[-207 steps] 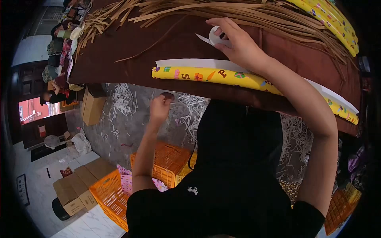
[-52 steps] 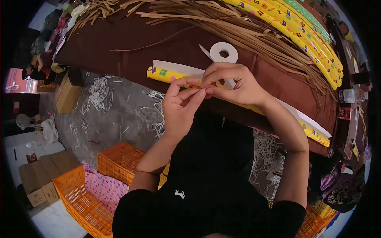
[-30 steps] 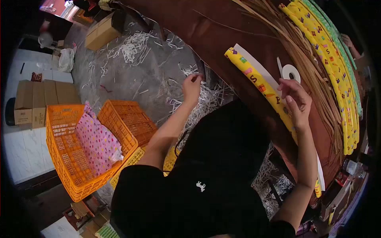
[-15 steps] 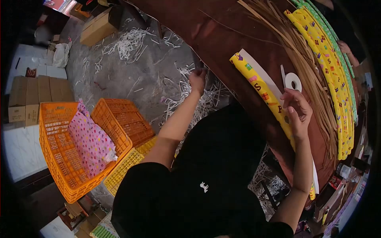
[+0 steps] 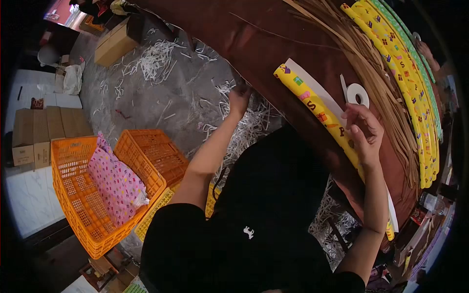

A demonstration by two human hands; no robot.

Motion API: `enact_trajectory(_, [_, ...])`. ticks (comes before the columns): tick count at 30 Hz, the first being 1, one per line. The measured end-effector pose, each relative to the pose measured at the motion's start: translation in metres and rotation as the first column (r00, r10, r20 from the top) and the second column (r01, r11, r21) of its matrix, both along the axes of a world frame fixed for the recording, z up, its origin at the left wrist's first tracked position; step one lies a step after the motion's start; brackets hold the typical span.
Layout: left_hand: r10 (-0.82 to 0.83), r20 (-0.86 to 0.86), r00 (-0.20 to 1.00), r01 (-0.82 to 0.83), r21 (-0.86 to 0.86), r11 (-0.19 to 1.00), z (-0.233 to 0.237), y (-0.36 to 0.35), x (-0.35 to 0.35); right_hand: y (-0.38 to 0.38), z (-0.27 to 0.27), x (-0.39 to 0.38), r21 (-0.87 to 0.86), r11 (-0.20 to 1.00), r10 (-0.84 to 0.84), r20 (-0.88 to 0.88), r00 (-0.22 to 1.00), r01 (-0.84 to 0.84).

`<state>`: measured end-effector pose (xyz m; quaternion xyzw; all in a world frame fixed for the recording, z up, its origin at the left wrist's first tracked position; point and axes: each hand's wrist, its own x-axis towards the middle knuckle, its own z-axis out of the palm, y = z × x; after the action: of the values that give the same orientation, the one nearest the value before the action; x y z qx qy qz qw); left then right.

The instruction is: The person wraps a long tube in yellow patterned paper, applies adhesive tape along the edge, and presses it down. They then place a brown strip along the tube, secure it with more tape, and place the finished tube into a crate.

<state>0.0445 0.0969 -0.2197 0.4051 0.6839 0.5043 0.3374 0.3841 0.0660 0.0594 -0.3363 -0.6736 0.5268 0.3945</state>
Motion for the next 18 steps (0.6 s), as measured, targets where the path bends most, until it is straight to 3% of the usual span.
enact_trajectory(5, [0.082, 0.210, 0.974, -0.083, -0.001, 0.997, -0.006, -0.002, 0.015, -0.001, -0.002, -0.001, 0.037, 0.999, -0.019, 0.008, 1.000, 0.019])
enact_trajectory(8, [0.131, 0.333, 0.934, -0.117, -0.062, 0.991, 0.019, -0.006, 0.022, -0.003, 0.001, 0.000, -0.016, 1.000, -0.019, 0.005, 1.000, 0.019])
enact_trajectory(10, [0.135, 0.522, 0.842, -0.113, -0.073, 0.991, 0.022, -0.007, 0.025, -0.003, 0.002, 0.000, -0.061, 0.998, -0.029, 0.009, 1.000, 0.030])
enact_trajectory(14, [0.215, 0.621, 0.754, -0.177, -0.122, 0.977, 0.024, -0.003, 0.025, -0.002, 0.000, -0.002, 0.000, 1.000, -0.023, -0.002, 1.000, 0.023])
enact_trajectory(16, [0.366, 0.833, 0.415, -0.241, -0.288, 0.927, 0.013, 0.004, 0.017, -0.002, 0.001, -0.001, 0.013, 1.000, -0.019, -0.007, 1.000, 0.020])
enact_trajectory(18, [0.310, 0.881, 0.358, -0.178, -0.261, 0.949, 0.001, 0.005, 0.005, -0.003, 0.003, 0.001, -0.061, 0.998, -0.017, 0.011, 1.000, 0.018])
